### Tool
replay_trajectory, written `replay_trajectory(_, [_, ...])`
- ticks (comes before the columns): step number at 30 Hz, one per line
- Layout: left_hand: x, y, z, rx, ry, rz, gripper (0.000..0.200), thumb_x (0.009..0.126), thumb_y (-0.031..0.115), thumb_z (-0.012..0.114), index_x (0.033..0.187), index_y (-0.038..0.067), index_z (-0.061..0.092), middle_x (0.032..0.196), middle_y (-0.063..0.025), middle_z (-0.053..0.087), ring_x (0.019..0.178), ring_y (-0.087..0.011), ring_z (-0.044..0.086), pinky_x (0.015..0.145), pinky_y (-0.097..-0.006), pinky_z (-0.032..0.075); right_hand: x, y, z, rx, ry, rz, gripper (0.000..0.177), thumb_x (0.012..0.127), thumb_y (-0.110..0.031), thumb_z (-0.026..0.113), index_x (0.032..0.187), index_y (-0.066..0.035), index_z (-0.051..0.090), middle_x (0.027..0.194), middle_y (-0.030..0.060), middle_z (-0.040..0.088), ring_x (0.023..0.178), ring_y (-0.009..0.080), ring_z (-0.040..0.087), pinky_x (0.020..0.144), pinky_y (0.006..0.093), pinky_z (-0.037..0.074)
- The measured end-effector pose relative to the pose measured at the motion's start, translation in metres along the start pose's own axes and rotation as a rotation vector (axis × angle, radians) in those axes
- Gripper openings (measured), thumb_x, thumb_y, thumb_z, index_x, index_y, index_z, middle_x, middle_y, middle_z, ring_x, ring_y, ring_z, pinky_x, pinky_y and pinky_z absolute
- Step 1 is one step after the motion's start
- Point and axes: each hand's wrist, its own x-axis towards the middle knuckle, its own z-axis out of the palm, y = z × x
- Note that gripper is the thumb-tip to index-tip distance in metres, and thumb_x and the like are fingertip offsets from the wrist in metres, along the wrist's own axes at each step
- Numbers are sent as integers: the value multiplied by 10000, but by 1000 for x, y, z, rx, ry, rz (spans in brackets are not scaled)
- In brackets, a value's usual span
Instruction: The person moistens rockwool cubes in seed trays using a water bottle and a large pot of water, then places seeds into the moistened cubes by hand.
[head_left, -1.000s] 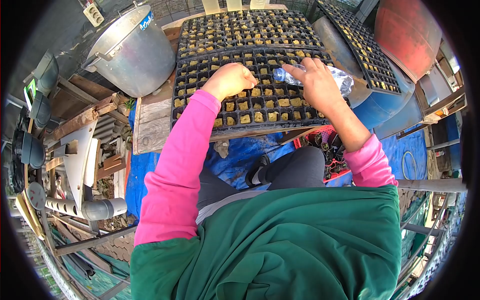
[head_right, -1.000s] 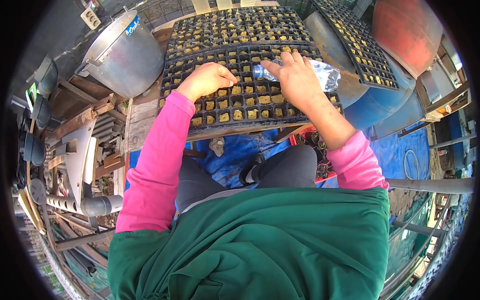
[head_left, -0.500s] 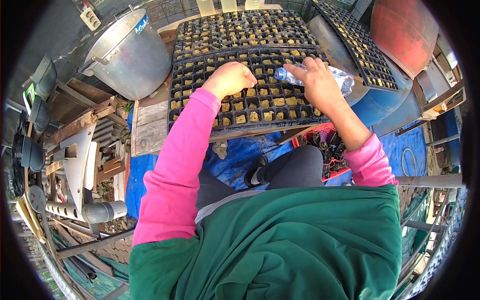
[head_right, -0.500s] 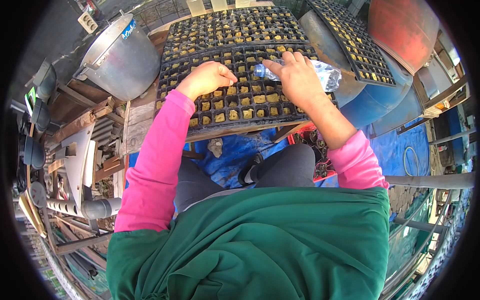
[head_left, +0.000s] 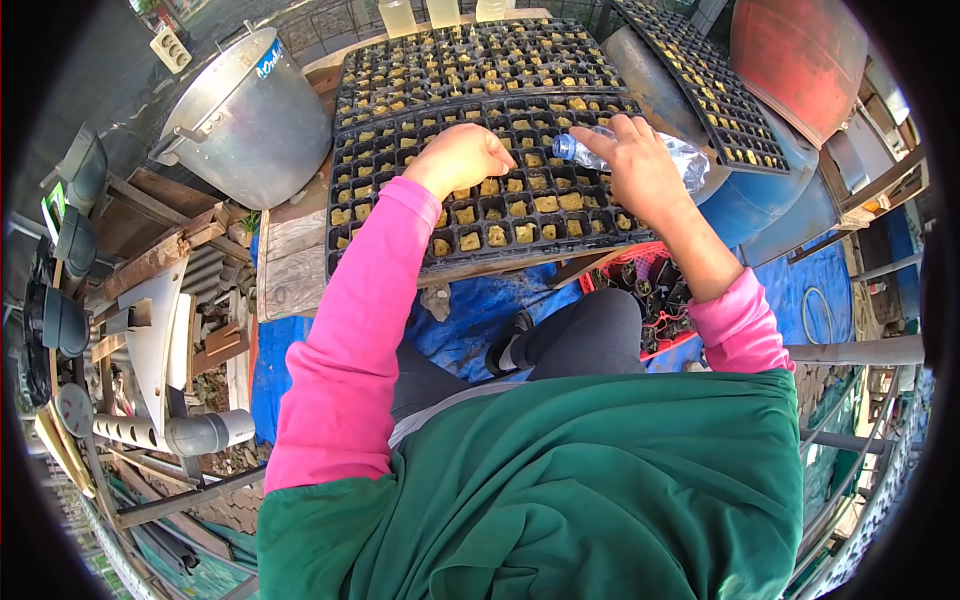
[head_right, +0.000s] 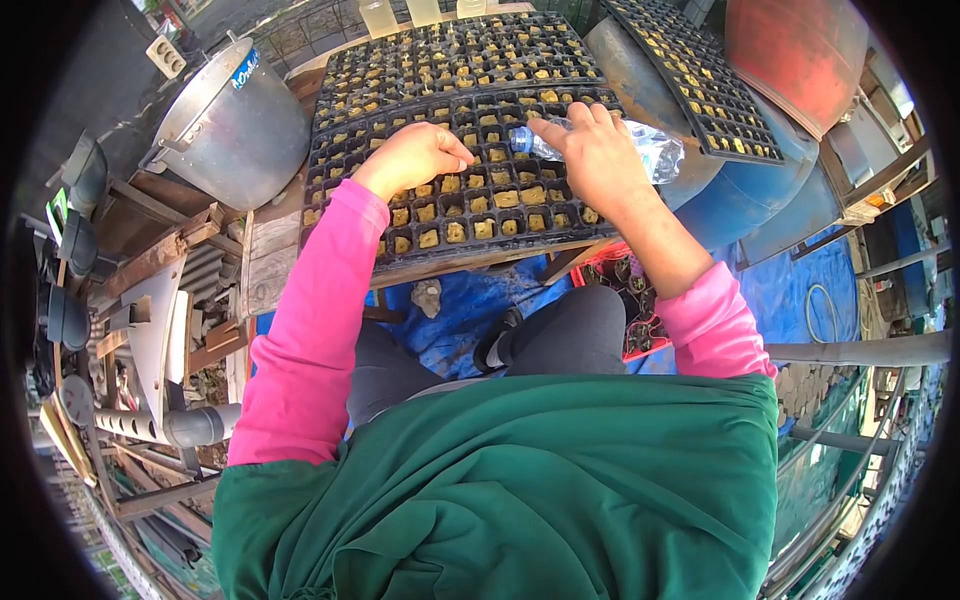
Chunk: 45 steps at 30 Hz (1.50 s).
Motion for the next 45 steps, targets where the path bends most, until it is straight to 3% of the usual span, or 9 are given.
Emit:
replay_trajectory(4, [4, -3, 2, -35, -6, 6, 200, 816, 196, 711, 992, 111, 751, 982, -130, 715, 932, -263, 674, 856, -365, 506, -3, 5, 5, -5, 39, -11, 558, 761, 10, 587, 1270, -216, 612, 1065, 141, 575, 1040, 321, 544, 939, 427, 450])
replay_trajectory(10, [7, 0, 4, -21, 0, 35, 208, 805, 185, 715, 989, 94, 749, 961, -130, 718, 920, -264, 679, 849, -360, 511, -9, 11, 5, -5, 68, -11, 597, 713, 14, 644, 1266, -207, 613, 1060, 131, 572, 1034, 317, 539, 936, 425, 451])
replay_trajectory(13, [7, 5, 4, -5, -18, 26, 207, 834, 145, 673, 1013, 68, 741, 985, -104, 727, 920, -213, 684, 840, -337, 512, -11, 12, 1, -6, 24, 26, 574, 736, 11, 623, 1267, -206, 613, 1065, 133, 573, 1049, 318, 536, 938, 425, 450])
replay_trajectory(24, [11, 12, 8, 11, -31, 20, 207, 844, 160, 674, 1022, 77, 739, 995, -100, 724, 930, -212, 677, 844, -337, 508, -19, 16, -2, -5, -42, 86, 510, 811, -1, 534, 1272, -206, 612, 1118, 168, 575, 1103, 341, 534, 969, 449, 434])
replay_trajectory(45, [15, 17, 10, 1, -42, 47, 221, 826, 145, 678, 1021, 61, 738, 986, -107, 728, 918, -214, 686, 833, -332, 517, -25, 22, 3, -28, 1, 74, 534, 806, 7, 532, 1281, -226, 606, 1103, 156, 577, 1069, 330, 537, 946, 443, 444])
